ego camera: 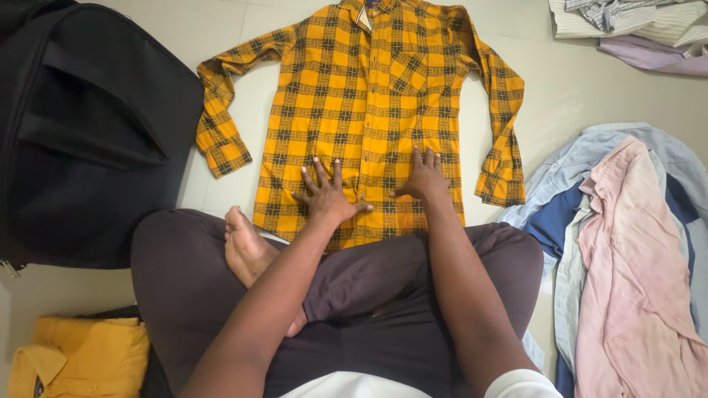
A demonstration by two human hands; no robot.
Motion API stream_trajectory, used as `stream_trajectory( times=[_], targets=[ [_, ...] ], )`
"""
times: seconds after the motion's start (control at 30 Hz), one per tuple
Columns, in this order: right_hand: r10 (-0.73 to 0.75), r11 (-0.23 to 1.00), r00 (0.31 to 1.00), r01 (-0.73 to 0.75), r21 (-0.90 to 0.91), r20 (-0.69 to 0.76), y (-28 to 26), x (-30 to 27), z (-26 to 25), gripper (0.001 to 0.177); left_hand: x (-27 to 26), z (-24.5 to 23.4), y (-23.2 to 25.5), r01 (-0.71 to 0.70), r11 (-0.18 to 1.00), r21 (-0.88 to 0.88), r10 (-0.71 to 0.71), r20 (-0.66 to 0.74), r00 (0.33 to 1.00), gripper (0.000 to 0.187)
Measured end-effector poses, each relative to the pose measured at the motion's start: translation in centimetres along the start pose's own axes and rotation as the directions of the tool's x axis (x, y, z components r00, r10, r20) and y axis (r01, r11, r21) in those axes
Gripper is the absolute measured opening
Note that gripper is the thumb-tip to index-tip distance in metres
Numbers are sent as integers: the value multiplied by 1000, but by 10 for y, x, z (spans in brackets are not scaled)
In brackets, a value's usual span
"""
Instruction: The person buttons a yellow and black plaid shirt on the floor by aligning the fabric and pushing individual buttons through their corresponding buttonholes.
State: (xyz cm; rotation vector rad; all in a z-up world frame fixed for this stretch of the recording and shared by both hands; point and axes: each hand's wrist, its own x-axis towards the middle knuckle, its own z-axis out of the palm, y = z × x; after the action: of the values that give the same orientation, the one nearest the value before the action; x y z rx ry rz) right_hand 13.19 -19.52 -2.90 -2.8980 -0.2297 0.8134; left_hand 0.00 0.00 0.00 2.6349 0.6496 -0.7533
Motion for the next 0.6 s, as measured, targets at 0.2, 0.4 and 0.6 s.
stream_trajectory(
  times=[0.2,0.4,0.6],
  targets=[
    [-119,992,974,123,8,-194,-1,5,9,116,19,9,-1,-66,996,-63,51,-223,974,114],
    [-60,998,996,62,21,-64,-17,-8,-12,117,-4,-10,8,39,999,0,-39,-24,999,123],
    [-211,973,916,231,17,-341,-18,-12,-4,70,14,-5,5,-91,993,-74,67,-280,958,114]
  ],
)
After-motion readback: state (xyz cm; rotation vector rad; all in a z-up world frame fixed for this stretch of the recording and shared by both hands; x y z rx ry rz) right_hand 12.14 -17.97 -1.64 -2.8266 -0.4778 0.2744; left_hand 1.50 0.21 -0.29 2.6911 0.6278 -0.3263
